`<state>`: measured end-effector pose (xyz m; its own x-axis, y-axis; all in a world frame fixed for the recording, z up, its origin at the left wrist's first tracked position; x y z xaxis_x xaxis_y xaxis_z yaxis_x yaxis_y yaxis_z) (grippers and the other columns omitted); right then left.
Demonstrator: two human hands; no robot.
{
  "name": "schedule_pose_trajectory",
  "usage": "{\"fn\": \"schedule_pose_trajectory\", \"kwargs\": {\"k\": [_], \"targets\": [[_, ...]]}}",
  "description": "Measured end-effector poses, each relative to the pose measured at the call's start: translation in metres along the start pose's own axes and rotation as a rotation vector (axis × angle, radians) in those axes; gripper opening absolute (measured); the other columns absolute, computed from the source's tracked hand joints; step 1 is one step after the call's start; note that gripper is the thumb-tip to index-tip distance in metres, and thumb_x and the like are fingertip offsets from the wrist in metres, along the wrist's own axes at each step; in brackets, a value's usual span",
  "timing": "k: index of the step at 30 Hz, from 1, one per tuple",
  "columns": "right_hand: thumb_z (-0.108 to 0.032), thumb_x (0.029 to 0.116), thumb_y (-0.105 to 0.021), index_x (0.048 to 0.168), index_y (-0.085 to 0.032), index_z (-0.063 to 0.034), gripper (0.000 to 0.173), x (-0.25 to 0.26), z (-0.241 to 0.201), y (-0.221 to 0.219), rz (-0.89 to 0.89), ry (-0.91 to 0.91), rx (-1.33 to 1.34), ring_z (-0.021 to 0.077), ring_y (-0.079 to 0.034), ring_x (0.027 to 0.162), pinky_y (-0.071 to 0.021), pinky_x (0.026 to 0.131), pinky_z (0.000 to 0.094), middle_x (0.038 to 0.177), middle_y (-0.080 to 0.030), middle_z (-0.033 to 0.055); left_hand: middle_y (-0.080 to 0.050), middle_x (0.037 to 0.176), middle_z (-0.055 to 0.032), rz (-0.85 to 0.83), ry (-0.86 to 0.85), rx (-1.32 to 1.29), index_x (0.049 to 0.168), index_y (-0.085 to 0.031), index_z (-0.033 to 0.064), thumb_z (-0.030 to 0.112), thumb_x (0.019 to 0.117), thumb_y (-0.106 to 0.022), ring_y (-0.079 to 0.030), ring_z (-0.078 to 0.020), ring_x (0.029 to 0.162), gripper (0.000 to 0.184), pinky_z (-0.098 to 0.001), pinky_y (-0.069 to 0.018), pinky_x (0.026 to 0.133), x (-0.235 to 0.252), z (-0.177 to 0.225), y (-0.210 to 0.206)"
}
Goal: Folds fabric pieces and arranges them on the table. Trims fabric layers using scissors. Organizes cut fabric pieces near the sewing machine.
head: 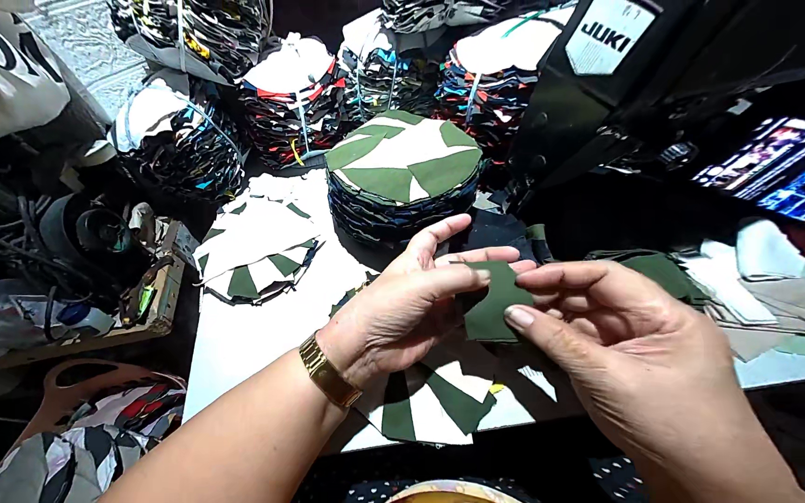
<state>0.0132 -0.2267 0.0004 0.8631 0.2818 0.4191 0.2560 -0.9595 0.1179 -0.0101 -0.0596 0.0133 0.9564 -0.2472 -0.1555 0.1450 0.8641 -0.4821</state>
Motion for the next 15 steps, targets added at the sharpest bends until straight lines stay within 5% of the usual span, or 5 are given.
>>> {"fn": "schedule_pose_trajectory", "kwargs": {"k": [5, 9, 12, 15], "targets": [[-0.004, 0.0909, -0.069, 0.124, -0.066, -0.0101, 0.034, 0.007, -0.010, -0.002, -0.118, 0.125, 0.029, 0.0081, -0.070, 0.093, -0.0615, 0.081, 0.0214, 0.111, -0.071, -0.0013, -0.068, 0.118, -0.0076, -0.115, 0.144, -0.334, 0.138, -0.057, 0.0089, 0.045, 0.1040, -0.050, -0.068, -0.0145, 0.103, 0.050, -0.0309, -0.0575, 0.088, 0.004, -0.008, -0.003], [-0.017, 0.0942, -0.067, 0.111, -0.073, -0.0058, 0.021, 0.007, -0.015, 0.001, -0.124, 0.364, -0.488, 0.0058, -0.064, 0.097, -0.0562, 0.083, 0.0196, 0.115, -0.064, 0.0037, -0.068, 0.106, -0.0071, -0.052, 0.203, -0.297, 0.133, -0.058, 0.0107, 0.031, 0.1084, -0.046, -0.069, -0.0126, 0.088, 0.035, -0.0256, -0.0585, 0.077, 0.006, -0.014, -0.002], [-0.013, 0.0957, -0.065, 0.107, -0.077, -0.0057, 0.018, 0.005, -0.022, 0.009, -0.164, 0.479, -0.529, 0.0110, -0.063, 0.107, -0.0553, 0.089, 0.0235, 0.118, -0.065, 0.0080, -0.069, 0.111, -0.0107, -0.054, 0.235, -0.330, 0.142, -0.053, 0.0138, 0.029, 0.1100, -0.043, -0.070, -0.0177, 0.093, 0.036, -0.0317, -0.0589, 0.080, 0.011, -0.015, 0.002], [-0.011, 0.0954, -0.063, 0.108, -0.078, -0.0076, 0.020, -0.001, -0.024, 0.012, -0.308, 0.561, -0.508, 0.0134, -0.065, 0.108, -0.0553, 0.092, 0.0280, 0.114, -0.070, 0.0051, -0.067, 0.106, -0.0119, -0.043, 0.282, -0.374, 0.136, -0.053, 0.0092, 0.030, 0.1103, -0.042, -0.070, -0.0195, 0.093, 0.034, -0.0337, -0.0594, 0.080, 0.014, -0.014, 0.003]]}}
Point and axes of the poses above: each hand's wrist, its own x-axis towards the middle knuckle, its own y-axis out of the back of the hand, z = x × y, the point moved 4 cm from there along x, towards the middle knuckle
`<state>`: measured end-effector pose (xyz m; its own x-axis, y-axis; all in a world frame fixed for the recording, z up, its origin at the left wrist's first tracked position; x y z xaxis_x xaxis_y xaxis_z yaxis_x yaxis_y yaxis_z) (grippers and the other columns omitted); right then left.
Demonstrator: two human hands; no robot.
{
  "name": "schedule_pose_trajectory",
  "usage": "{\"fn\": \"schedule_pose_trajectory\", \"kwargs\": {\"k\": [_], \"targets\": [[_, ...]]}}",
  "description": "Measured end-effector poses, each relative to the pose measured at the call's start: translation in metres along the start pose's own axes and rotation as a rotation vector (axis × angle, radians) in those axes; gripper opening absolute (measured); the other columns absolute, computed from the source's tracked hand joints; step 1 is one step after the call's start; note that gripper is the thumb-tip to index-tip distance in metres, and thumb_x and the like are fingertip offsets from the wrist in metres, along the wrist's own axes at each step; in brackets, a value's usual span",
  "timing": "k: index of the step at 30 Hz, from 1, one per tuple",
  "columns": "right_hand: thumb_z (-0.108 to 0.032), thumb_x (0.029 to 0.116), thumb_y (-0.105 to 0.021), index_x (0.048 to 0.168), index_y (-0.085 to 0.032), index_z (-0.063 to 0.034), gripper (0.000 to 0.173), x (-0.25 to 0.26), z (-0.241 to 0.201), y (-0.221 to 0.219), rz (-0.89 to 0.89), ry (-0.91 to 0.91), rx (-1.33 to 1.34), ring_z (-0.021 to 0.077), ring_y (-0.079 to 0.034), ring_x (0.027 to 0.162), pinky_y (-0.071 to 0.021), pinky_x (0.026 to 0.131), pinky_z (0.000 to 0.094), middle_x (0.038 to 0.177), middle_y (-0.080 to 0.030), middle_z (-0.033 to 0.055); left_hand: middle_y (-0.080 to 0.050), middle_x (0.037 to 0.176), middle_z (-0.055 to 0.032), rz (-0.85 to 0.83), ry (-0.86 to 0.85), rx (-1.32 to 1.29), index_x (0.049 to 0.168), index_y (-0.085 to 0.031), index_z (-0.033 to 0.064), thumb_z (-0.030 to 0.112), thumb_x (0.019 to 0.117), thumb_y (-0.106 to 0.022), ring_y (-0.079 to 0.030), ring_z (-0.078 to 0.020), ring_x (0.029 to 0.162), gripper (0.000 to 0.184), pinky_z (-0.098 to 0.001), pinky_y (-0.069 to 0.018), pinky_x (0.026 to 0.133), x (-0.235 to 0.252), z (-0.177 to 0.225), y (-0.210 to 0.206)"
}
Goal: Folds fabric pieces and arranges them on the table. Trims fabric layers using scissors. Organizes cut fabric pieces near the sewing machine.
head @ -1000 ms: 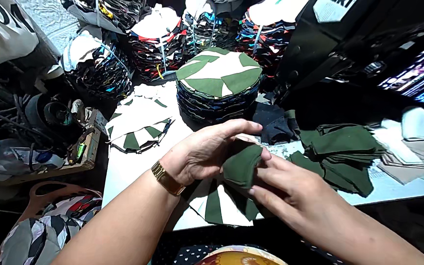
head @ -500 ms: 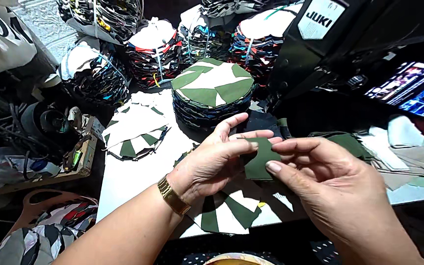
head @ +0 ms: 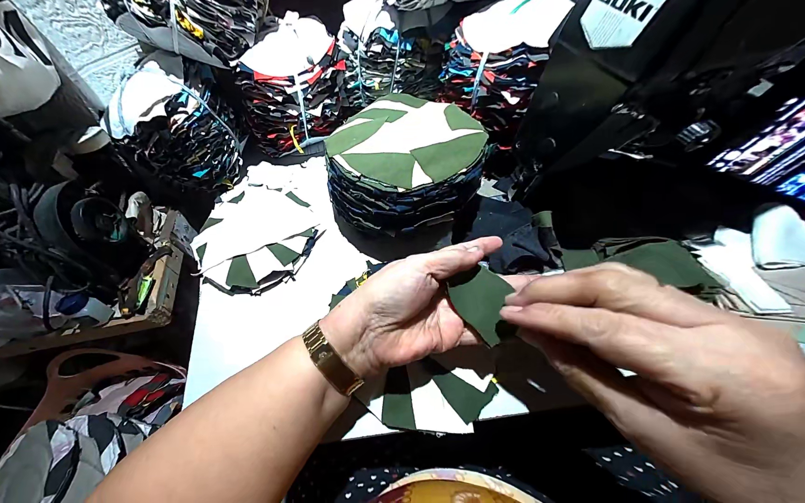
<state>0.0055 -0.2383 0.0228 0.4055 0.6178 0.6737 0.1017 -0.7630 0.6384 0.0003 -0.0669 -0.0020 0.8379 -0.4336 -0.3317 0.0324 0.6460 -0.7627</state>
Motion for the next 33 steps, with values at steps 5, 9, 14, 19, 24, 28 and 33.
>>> {"fn": "schedule_pose_trajectory", "kwargs": {"k": [5, 9, 14, 19, 24, 28, 33], "targets": [[-0.011, 0.0952, -0.064, 0.107, -0.078, -0.0062, 0.019, -0.003, 0.000, -0.008, -0.064, 0.079, -0.052, 0.0147, -0.065, 0.102, -0.0547, 0.087, 0.0277, 0.106, -0.069, 0.0064, -0.066, 0.107, -0.0126, 0.075, 0.032, 0.002, 0.138, -0.051, 0.0104, 0.030, 0.1100, -0.043, -0.069, -0.0204, 0.092, 0.035, -0.0345, -0.0596, 0.078, 0.001, -0.003, 0.003], [-0.008, 0.0952, -0.062, 0.102, -0.078, -0.0034, 0.018, -0.002, 0.000, -0.010, -0.058, 0.133, -0.088, 0.0187, -0.064, 0.098, -0.0529, 0.080, 0.0289, 0.104, -0.069, 0.0104, -0.066, 0.107, -0.0123, 0.086, 0.023, 0.031, 0.139, -0.050, 0.0118, 0.030, 0.1104, -0.041, -0.069, -0.0207, 0.092, 0.035, -0.0350, -0.0597, 0.077, 0.000, -0.001, 0.002], [-0.007, 0.0956, -0.059, 0.097, -0.075, -0.0013, 0.017, -0.001, 0.000, -0.012, -0.052, 0.134, -0.076, 0.0195, -0.063, 0.099, -0.0532, 0.081, 0.0291, 0.102, -0.068, 0.0112, -0.066, 0.107, -0.0130, 0.101, 0.020, 0.017, 0.138, -0.052, 0.0123, 0.029, 0.1096, -0.044, -0.069, -0.0214, 0.091, 0.034, -0.0353, -0.0597, 0.075, -0.001, -0.001, 0.002], [-0.014, 0.0964, -0.061, 0.104, -0.075, -0.0045, 0.018, -0.001, 0.001, -0.012, -0.101, 0.133, -0.049, 0.0194, -0.063, 0.101, -0.0535, 0.083, 0.0307, 0.106, -0.067, 0.0102, -0.065, 0.111, -0.0142, 0.108, 0.019, 0.019, 0.142, -0.049, 0.0125, 0.028, 0.1095, -0.044, -0.069, -0.0230, 0.094, 0.037, -0.0378, -0.0596, 0.078, -0.001, 0.000, 0.003], [-0.014, 0.0945, -0.063, 0.101, -0.077, -0.0063, 0.017, -0.001, 0.001, -0.013, -0.101, 0.132, -0.040, 0.0185, -0.062, 0.099, -0.0530, 0.082, 0.0307, 0.103, -0.067, 0.0082, -0.065, 0.114, -0.0139, 0.123, 0.023, 0.040, 0.144, -0.048, 0.0137, 0.027, 0.1098, -0.043, -0.069, -0.0229, 0.097, 0.037, -0.0382, -0.0592, 0.079, -0.001, -0.001, 0.002], [-0.018, 0.0953, -0.063, 0.100, -0.078, -0.0084, 0.018, -0.001, 0.002, -0.012, -0.114, 0.075, -0.005, 0.0138, -0.062, 0.100, -0.0533, 0.083, 0.0273, 0.105, -0.066, 0.0051, -0.065, 0.113, -0.0132, 0.122, 0.026, 0.075, 0.144, -0.048, 0.0151, 0.028, 0.1103, -0.041, -0.068, -0.0226, 0.097, 0.036, -0.0382, -0.0589, 0.079, -0.001, -0.001, 0.002], [-0.017, 0.0956, -0.061, 0.098, -0.078, -0.0098, 0.019, -0.001, 0.002, -0.012, -0.103, 0.037, -0.005, 0.0104, -0.062, 0.097, -0.0531, 0.081, 0.0244, 0.104, -0.066, 0.0032, -0.065, 0.114, -0.0135, 0.102, 0.015, 0.106, 0.146, -0.045, 0.0154, 0.027, 0.1107, -0.041, -0.068, -0.0222, 0.096, 0.038, -0.0373, -0.0589, 0.079, 0.000, -0.002, 0.003]]}}
Point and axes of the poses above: each hand's wrist, its own x-axis towards the middle knuckle, its own y-axis out of the back of the hand, z = x × y, the point moved 4 cm from there along x, towards the middle knuckle
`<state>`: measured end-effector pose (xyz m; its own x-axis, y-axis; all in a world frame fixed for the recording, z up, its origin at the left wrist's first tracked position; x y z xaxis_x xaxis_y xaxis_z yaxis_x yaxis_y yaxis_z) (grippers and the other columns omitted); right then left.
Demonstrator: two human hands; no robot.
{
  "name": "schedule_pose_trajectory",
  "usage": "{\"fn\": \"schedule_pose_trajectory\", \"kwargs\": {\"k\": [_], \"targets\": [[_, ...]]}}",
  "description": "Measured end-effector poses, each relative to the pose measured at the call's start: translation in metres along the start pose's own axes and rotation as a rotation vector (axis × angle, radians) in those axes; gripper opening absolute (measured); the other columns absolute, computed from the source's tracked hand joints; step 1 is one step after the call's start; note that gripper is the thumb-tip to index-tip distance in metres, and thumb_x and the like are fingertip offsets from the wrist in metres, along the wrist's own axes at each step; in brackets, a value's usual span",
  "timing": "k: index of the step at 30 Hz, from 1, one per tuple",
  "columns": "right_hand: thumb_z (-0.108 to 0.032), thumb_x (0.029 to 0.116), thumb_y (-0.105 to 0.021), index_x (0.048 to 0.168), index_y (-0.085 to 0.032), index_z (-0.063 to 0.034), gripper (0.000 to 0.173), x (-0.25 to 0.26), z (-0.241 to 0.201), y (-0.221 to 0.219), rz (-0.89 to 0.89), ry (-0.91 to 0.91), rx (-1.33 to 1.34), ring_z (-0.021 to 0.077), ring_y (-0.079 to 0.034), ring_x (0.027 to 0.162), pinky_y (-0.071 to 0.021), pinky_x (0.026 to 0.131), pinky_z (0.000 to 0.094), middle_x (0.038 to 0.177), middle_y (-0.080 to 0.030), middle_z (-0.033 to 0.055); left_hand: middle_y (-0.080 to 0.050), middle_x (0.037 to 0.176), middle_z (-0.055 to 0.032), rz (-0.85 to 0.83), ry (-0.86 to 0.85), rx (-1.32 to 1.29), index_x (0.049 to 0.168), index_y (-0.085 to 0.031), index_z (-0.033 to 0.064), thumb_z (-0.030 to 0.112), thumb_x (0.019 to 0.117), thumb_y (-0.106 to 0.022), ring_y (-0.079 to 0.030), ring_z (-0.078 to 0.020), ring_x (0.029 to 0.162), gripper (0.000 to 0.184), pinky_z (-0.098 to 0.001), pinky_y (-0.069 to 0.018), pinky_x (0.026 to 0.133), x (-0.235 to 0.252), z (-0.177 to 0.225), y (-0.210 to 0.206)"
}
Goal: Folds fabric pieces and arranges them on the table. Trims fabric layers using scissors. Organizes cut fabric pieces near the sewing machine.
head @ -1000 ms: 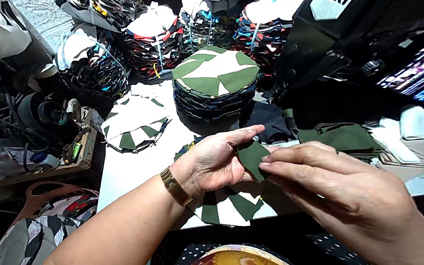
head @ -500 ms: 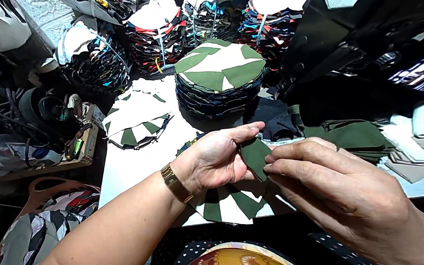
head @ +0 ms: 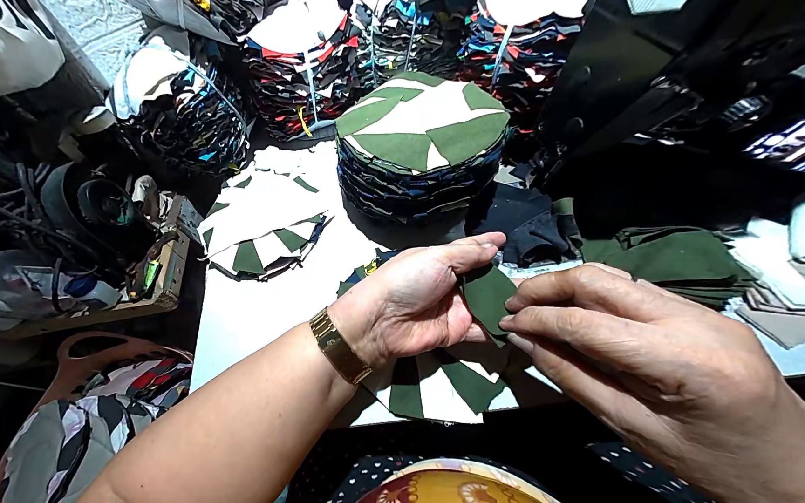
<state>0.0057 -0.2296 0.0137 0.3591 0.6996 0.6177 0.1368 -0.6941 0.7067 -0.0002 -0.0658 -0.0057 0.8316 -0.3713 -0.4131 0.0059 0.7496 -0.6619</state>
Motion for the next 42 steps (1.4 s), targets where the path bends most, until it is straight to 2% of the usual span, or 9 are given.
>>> {"fn": "schedule_pose_trajectory", "kwargs": {"k": [7, 12, 18, 20, 25, 29, 33, 37, 42], "targets": [[-0.015, 0.1004, -0.052, 0.101, -0.070, -0.0044, 0.021, 0.007, 0.002, -0.001, 0.083, -0.095, -0.010, 0.0061, -0.065, 0.090, -0.0553, 0.078, 0.0213, 0.097, -0.068, 0.0024, -0.064, 0.117, -0.0136, 0.017, -0.014, 0.046, 0.148, -0.045, 0.0156, 0.026, 0.1107, -0.040, -0.067, -0.0234, 0.100, 0.039, -0.0407, -0.0580, 0.082, -0.003, 0.004, -0.002], [-0.009, 0.0981, -0.060, 0.113, -0.065, -0.0047, 0.016, 0.011, 0.011, -0.002, 0.246, -0.253, 0.130, -0.0001, -0.066, 0.089, -0.0589, 0.079, 0.0162, 0.102, -0.068, -0.0018, -0.063, 0.118, -0.0169, -0.057, -0.006, 0.028, 0.150, -0.042, 0.0155, 0.028, 0.1117, -0.037, -0.069, -0.0289, 0.098, 0.040, -0.0467, -0.0602, 0.082, -0.003, 0.003, -0.003], [-0.005, 0.0886, -0.068, 0.114, -0.064, -0.0126, 0.027, 0.014, 0.018, 0.008, 0.316, -0.416, 0.362, 0.0033, -0.068, 0.086, -0.0606, 0.076, 0.0178, 0.100, -0.069, -0.0058, -0.067, 0.115, -0.0162, -0.073, -0.032, -0.003, 0.132, -0.057, 0.0089, 0.039, 0.1086, -0.040, -0.070, -0.0297, 0.098, 0.042, -0.0474, -0.0605, 0.083, -0.008, 0.013, -0.002], [-0.004, 0.0870, -0.069, 0.112, -0.065, -0.0136, 0.027, 0.013, 0.022, 0.010, 0.346, -0.433, 0.397, 0.0034, -0.068, 0.084, -0.0599, 0.075, 0.0176, 0.099, -0.069, -0.0062, -0.070, 0.109, -0.0159, -0.087, -0.094, 0.106, 0.123, -0.063, 0.0071, 0.042, 0.1079, -0.043, -0.073, -0.0272, 0.092, 0.043, -0.0428, -0.0624, 0.079, -0.011, 0.020, -0.001], [-0.002, 0.0849, -0.072, 0.107, -0.068, -0.0145, 0.025, 0.008, 0.029, 0.014, 0.438, -0.442, 0.513, 0.0049, -0.066, 0.076, -0.0590, 0.068, 0.0188, 0.094, -0.069, -0.0051, -0.068, 0.082, -0.0052, -0.046, -0.341, 0.516, 0.100, -0.064, 0.0061, 0.007, 0.1030, -0.058, -0.062, -0.0048, 0.064, 0.007, -0.0154, -0.0495, 0.052, -0.020, 0.036, 0.001], [-0.003, 0.0864, -0.071, 0.105, -0.069, -0.0139, 0.022, 0.000, 0.019, 0.008, 0.431, -0.475, 0.436, 0.0039, -0.066, 0.076, -0.0588, 0.066, 0.0180, 0.094, -0.069, -0.0058, -0.065, 0.070, -0.0064, -0.077, -0.398, 0.714, 0.095, -0.064, 0.0022, 0.003, 0.0991, -0.064, -0.055, -0.0039, 0.052, 0.004, -0.0153, -0.0434, 0.045, -0.023, 0.044, 0.004], [-0.008, 0.0900, -0.068, 0.104, -0.069, -0.0116, 0.015, -0.013, 0.010, -0.010, 0.351, -0.512, 0.309, 0.0034, -0.066, 0.070, -0.0593, 0.061, 0.0189, 0.091, -0.070, -0.0050, -0.069, 0.070, -0.0076, -0.090, -0.389, 1.052, 0.091, -0.066, -0.0003, 0.003, 0.0948, -0.071, -0.062, -0.0085, 0.054, 0.007, -0.0199, -0.0514, 0.049, -0.022, 0.047, 0.006], [-0.015, 0.0930, -0.064, 0.102, -0.073, -0.0098, 0.013, -0.019, 0.010, -0.025, 0.225, -0.457, 0.020, 0.0004, -0.066, 0.079, -0.0573, 0.070, 0.0164, 0.093, -0.070, -0.0028, -0.068, 0.070, -0.0042, -0.016, -0.313, 1.351, 0.088, -0.066, 0.0025, 0.008, 0.0935, -0.074, -0.062, -0.0065, 0.054, 0.011, -0.0201, -0.0518, 0.049, -0.016, 0.041, 0.009], [-0.014, 0.0948, -0.059, 0.097, -0.075, -0.0070, 0.018, -0.014, 0.008, -0.035, 0.049, -0.332, -0.236, 0.0144, -0.062, 0.068, -0.0524, 0.057, 0.0294, 0.079, -0.062, 0.0026, -0.064, 0.074, -0.0045, 0.130, -0.240, 1.603, 0.093, -0.067, 0.0045, 0.011, 0.0926, -0.076, -0.060, -0.0094, 0.061, 0.012, -0.0250, -0.0523, 0.058, -0.021, 0.034, -0.001]]}}
Point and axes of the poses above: each hand's wrist, its own x-axis towards the middle knuckle, its own y-axis out of the back of the hand, z = x × y, the point moved 4 cm from there along x, towards the middle knuckle
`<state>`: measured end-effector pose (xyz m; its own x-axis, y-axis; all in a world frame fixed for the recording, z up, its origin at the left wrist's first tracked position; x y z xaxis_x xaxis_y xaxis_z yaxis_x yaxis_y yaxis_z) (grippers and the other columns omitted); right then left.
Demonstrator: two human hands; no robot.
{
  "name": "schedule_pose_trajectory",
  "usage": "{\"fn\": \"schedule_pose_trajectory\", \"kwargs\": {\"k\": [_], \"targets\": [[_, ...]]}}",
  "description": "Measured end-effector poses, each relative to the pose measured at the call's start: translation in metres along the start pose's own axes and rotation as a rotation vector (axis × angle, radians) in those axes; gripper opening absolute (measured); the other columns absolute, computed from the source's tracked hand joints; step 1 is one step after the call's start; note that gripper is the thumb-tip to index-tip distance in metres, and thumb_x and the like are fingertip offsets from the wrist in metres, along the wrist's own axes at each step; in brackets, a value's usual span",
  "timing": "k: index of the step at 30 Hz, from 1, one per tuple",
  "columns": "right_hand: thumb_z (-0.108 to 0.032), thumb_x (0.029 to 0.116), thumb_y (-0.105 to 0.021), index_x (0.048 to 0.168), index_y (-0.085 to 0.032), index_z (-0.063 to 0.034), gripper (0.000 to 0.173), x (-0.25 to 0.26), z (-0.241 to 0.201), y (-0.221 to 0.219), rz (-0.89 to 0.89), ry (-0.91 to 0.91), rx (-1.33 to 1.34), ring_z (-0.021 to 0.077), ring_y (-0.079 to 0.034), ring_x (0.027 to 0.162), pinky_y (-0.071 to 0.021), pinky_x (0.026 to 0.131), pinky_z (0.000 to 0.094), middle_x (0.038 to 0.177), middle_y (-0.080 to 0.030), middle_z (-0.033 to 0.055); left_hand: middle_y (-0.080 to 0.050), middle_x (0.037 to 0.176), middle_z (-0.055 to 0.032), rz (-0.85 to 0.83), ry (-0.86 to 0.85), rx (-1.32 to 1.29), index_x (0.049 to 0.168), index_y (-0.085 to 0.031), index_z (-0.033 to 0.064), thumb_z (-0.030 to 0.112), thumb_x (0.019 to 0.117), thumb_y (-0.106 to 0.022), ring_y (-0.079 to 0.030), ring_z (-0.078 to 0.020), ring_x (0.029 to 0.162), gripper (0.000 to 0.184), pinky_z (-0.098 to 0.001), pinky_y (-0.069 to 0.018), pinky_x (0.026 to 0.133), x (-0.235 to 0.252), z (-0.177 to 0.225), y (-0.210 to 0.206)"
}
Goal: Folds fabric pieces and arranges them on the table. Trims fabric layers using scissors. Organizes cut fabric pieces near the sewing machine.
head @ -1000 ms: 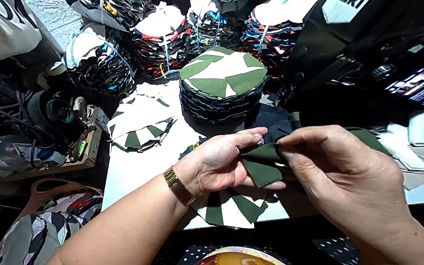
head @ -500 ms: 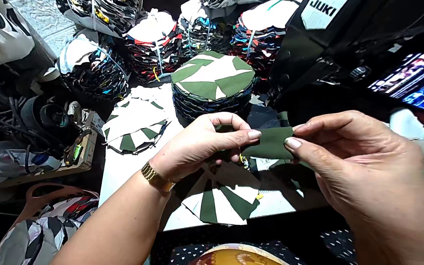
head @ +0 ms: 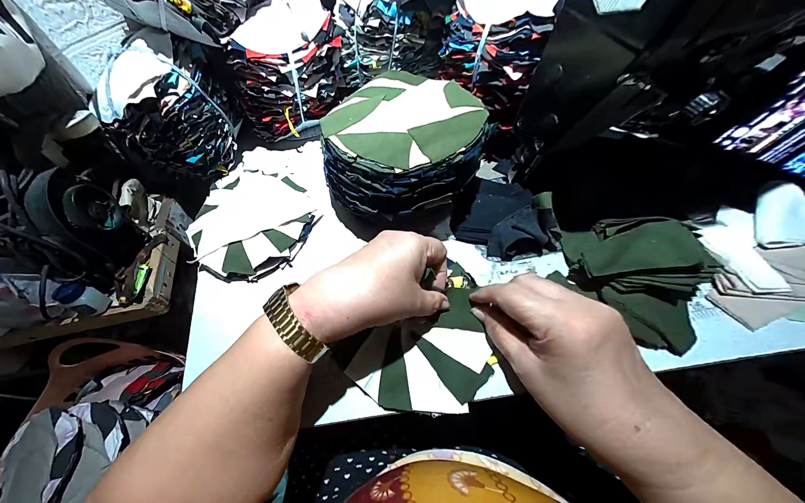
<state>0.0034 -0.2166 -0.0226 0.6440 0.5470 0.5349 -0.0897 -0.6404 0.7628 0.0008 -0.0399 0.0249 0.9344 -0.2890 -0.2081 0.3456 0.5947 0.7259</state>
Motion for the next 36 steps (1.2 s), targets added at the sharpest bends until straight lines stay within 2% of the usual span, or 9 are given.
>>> {"fn": "schedule_pose_trajectory", "kwargs": {"k": [5, 8, 12, 16, 19, 22, 27, 31, 36], "targets": [[-0.011, 0.0929, -0.060, 0.095, -0.077, -0.0086, 0.017, 0.007, 0.002, 0.013, -0.028, 0.014, 0.009, 0.0136, -0.058, 0.069, -0.0499, 0.055, 0.0292, 0.083, -0.059, 0.0025, -0.065, 0.080, 0.0009, 0.110, -0.054, 0.211, 0.104, -0.067, 0.0116, 0.023, 0.0899, -0.080, -0.061, -0.0088, 0.068, 0.022, -0.0294, -0.0530, 0.063, 0.004, -0.007, 0.002], [-0.007, 0.0929, -0.059, 0.099, -0.078, -0.0067, 0.020, 0.015, 0.001, 0.025, 0.024, 0.078, 0.075, 0.0100, -0.061, 0.079, -0.0519, 0.066, 0.0230, 0.091, -0.063, 0.0032, -0.062, 0.073, 0.0025, 0.146, -0.093, 0.205, 0.099, -0.067, 0.0120, 0.023, 0.0892, -0.081, -0.057, -0.0073, 0.062, 0.020, -0.0272, -0.0493, 0.059, 0.003, -0.008, 0.008], [-0.006, 0.0921, -0.057, 0.106, -0.078, -0.0085, 0.025, 0.013, 0.003, 0.009, -0.082, 0.212, 0.113, 0.0155, -0.064, 0.089, -0.0560, 0.073, 0.0299, 0.100, -0.066, 0.0045, -0.063, 0.072, 0.0033, 0.037, -0.152, 0.222, 0.087, -0.070, 0.0125, 0.023, 0.0886, -0.081, -0.058, -0.0072, 0.064, 0.015, -0.0280, -0.0484, 0.059, 0.002, -0.005, 0.003], [-0.006, 0.0873, -0.059, 0.105, -0.078, -0.0061, 0.025, 0.006, -0.004, -0.002, -0.159, 0.259, 0.031, 0.0211, -0.063, 0.086, -0.0550, 0.068, 0.0339, 0.094, -0.064, 0.0056, -0.065, 0.073, 0.0008, 0.020, -0.154, 0.303, 0.087, -0.072, 0.0120, 0.018, 0.0889, -0.080, -0.061, -0.0118, 0.064, 0.010, -0.0334, -0.0511, 0.059, -0.009, 0.001, -0.002], [-0.008, 0.0889, -0.063, 0.100, -0.076, -0.0062, 0.017, 0.000, -0.013, 0.000, -0.219, 0.192, -0.010, 0.0208, -0.064, 0.084, -0.0566, 0.067, 0.0339, 0.093, -0.063, 0.0055, -0.067, 0.075, 0.0078, 0.007, -0.200, 0.370, 0.089, -0.074, 0.0198, 0.021, 0.0890, -0.080, -0.062, -0.0065, 0.066, 0.005, -0.0316, -0.0543, 0.062, -0.001, -0.008, -0.003], [-0.016, 0.0960, -0.060, 0.107, -0.076, -0.0094, 0.020, -0.004, -0.013, 0.006, -0.295, 0.140, 0.038, 0.0158, -0.062, 0.089, -0.0556, 0.072, 0.0279, 0.096, -0.062, 0.0023, -0.067, 0.073, 0.0138, 0.031, -0.248, 0.359, 0.088, -0.074, 0.0258, 0.023, 0.0885, -0.078, -0.061, -0.0007, 0.064, 0.005, -0.0270, -0.0540, 0.059, 0.003, -0.017, -0.003], [-0.014, 0.0989, -0.059, 0.111, -0.077, -0.0109, 0.021, -0.003, 0.021, 0.066, -0.068, 0.059, 0.180, 0.0054, -0.064, 0.087, -0.0566, 0.073, 0.0225, 0.100, -0.067, -0.0017, -0.062, 0.065, 0.0122, 0.078, -0.383, -0.026, 0.086, -0.075, 0.0211, 0.025, 0.0883, -0.074, -0.055, 0.0021, 0.055, 0.005, -0.0150, -0.0452, 0.046, 0.008, -0.021, -0.003], [-0.007, 0.0940, -0.061, 0.103, -0.077, -0.0048, 0.018, -0.012, 0.091, 0.121, 0.091, -0.125, -0.090, 0.0154, -0.069, 0.096, -0.0597, 0.085, 0.0353, 0.107, -0.071, 0.0078, -0.065, 0.068, 0.0019, 0.029, -0.305, -0.377, 0.091, -0.075, 0.0159, 0.020, 0.0909, -0.074, -0.057, -0.0061, 0.050, 0.004, -0.0186, -0.0481, 0.044, 0.007, -0.017, 0.001], [-0.003, 0.0897, -0.062, 0.096, -0.077, -0.0058, 0.017, -0.039, 0.153, 0.134, 0.038, -0.256, -0.141, 0.0159, -0.070, 0.098, -0.0597, 0.085, 0.0369, 0.106, -0.072, 0.0078, -0.059, 0.061, -0.0057, 0.017, -0.218, -0.602, 0.093, -0.073, 0.0104, 0.012, 0.0949, -0.069, -0.048, -0.0063, 0.041, 0.005, -0.0162, -0.0398, 0.038, 0.007, -0.016, 0.000]]}}
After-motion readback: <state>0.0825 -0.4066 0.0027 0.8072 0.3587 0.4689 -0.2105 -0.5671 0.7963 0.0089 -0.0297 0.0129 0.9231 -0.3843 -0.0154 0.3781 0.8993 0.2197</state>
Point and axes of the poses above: each hand's wrist, its own x-axis towards the middle knuckle, its own y-axis out of the back of the hand, z = x × y, the point moved 4 cm from there along x, towards the middle knuckle
